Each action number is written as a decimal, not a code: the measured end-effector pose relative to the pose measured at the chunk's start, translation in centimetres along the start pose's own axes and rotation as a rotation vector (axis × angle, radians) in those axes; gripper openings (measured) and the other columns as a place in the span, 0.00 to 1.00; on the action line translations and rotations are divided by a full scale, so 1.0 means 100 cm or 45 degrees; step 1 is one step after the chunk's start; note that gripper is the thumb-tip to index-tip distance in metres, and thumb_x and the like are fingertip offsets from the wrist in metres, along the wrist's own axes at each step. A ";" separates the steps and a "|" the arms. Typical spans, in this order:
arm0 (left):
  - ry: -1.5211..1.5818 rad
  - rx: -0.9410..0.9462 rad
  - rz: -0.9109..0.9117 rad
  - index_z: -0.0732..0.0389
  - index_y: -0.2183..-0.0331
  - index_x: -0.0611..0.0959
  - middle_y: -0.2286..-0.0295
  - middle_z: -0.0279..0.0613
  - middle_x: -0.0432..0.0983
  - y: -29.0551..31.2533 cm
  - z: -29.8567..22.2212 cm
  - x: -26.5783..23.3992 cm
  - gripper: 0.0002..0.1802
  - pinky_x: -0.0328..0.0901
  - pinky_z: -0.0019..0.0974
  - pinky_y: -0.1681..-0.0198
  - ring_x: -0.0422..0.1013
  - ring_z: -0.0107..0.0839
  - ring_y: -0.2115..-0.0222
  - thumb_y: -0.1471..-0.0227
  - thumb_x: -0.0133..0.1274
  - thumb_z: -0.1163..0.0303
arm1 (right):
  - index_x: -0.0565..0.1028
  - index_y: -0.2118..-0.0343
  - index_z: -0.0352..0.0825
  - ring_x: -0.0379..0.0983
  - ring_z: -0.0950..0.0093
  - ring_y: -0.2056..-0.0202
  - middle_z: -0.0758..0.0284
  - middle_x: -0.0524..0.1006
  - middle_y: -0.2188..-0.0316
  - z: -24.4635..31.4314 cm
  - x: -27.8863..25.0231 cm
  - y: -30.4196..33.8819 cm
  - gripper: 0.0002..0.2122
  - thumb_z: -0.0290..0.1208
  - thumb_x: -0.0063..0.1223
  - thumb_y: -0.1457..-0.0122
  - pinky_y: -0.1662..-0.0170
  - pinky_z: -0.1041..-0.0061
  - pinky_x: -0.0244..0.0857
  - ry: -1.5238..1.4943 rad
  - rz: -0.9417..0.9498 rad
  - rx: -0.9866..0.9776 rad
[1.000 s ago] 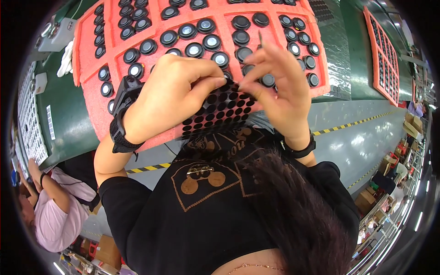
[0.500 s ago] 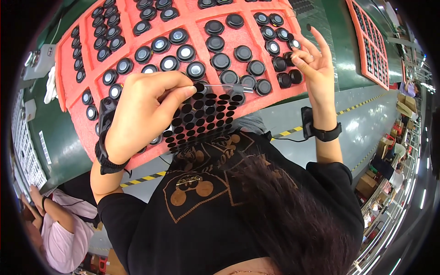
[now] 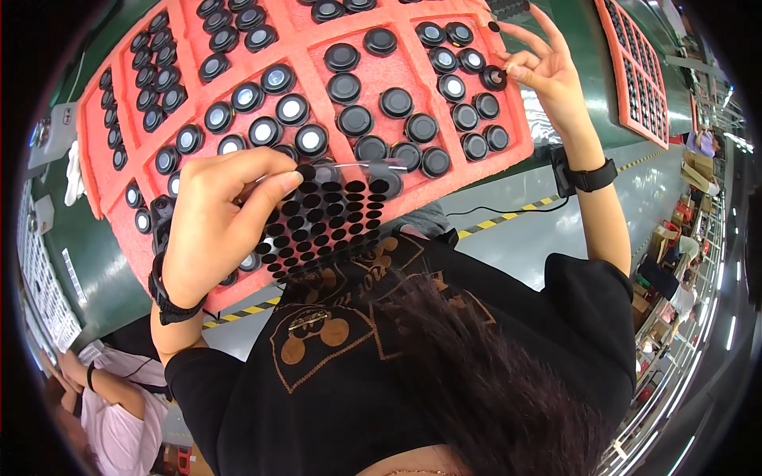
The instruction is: The person wipes the top of several sensors with a cloth and liquid from a bottle, then peels small black circular stickers from a sheet and applies them to the sensors.
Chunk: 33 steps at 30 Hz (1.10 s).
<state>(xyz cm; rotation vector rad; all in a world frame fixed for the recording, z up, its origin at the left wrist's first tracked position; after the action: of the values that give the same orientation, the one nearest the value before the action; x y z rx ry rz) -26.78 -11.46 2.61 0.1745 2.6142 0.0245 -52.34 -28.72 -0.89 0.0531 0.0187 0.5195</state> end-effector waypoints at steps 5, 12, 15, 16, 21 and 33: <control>-0.005 -0.057 0.017 0.68 0.76 0.77 0.85 0.40 0.70 -0.001 0.005 0.000 0.02 0.58 0.26 0.82 0.65 0.25 0.86 0.58 0.52 0.79 | 0.41 0.41 0.41 0.71 0.77 0.71 0.56 0.65 0.54 -0.005 0.000 -0.001 0.43 0.10 0.52 0.57 0.65 0.81 0.68 -0.066 0.106 0.023; -0.016 -0.068 0.046 0.69 0.76 0.77 0.85 0.41 0.70 -0.004 0.003 0.002 0.03 0.59 0.27 0.81 0.65 0.25 0.86 0.58 0.52 0.79 | 0.41 0.41 0.41 0.71 0.77 0.71 0.56 0.65 0.54 -0.006 -0.002 -0.001 0.43 0.09 0.51 0.58 0.64 0.80 0.69 -0.026 0.085 0.051; -0.011 -0.081 0.048 0.69 0.76 0.77 0.84 0.41 0.70 -0.004 0.003 0.002 0.03 0.59 0.27 0.81 0.66 0.26 0.85 0.58 0.52 0.80 | 0.41 0.41 0.41 0.71 0.78 0.71 0.56 0.65 0.54 -0.008 -0.003 0.001 0.43 0.08 0.51 0.58 0.64 0.81 0.69 -0.041 0.107 0.059; -0.028 -0.067 0.048 0.69 0.76 0.77 0.84 0.41 0.70 -0.004 0.001 0.002 0.03 0.59 0.27 0.80 0.66 0.27 0.85 0.59 0.52 0.80 | 0.41 0.41 0.41 0.71 0.78 0.71 0.56 0.65 0.54 -0.009 -0.003 0.001 0.43 0.08 0.51 0.58 0.64 0.81 0.69 -0.042 0.104 0.058; -0.076 -0.028 0.045 0.69 0.76 0.77 0.84 0.42 0.70 -0.004 -0.003 0.001 0.03 0.60 0.28 0.80 0.67 0.28 0.84 0.59 0.52 0.79 | 0.41 0.41 0.41 0.71 0.78 0.70 0.56 0.65 0.53 -0.008 0.000 0.004 0.42 0.08 0.50 0.57 0.64 0.81 0.68 -0.030 0.116 0.046; -0.054 -0.057 0.059 0.69 0.76 0.77 0.84 0.42 0.71 -0.005 -0.003 0.001 0.03 0.60 0.27 0.80 0.68 0.28 0.84 0.59 0.52 0.79 | 0.44 0.41 0.39 0.69 0.80 0.66 0.60 0.64 0.52 0.001 0.012 0.010 0.40 0.12 0.52 0.56 0.60 0.82 0.64 -0.014 0.091 -0.151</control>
<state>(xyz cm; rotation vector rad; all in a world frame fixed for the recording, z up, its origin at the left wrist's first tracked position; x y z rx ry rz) -27.08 -11.90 2.82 0.2170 2.5650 0.0944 -51.79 -27.27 -0.75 -0.0600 -0.0247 0.5909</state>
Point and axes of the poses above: each hand's wrist, its own y-axis away from the middle knuckle, its own x-axis out of the palm, z = x × y, the point moved 8 cm from there along -y, towards the middle knuckle
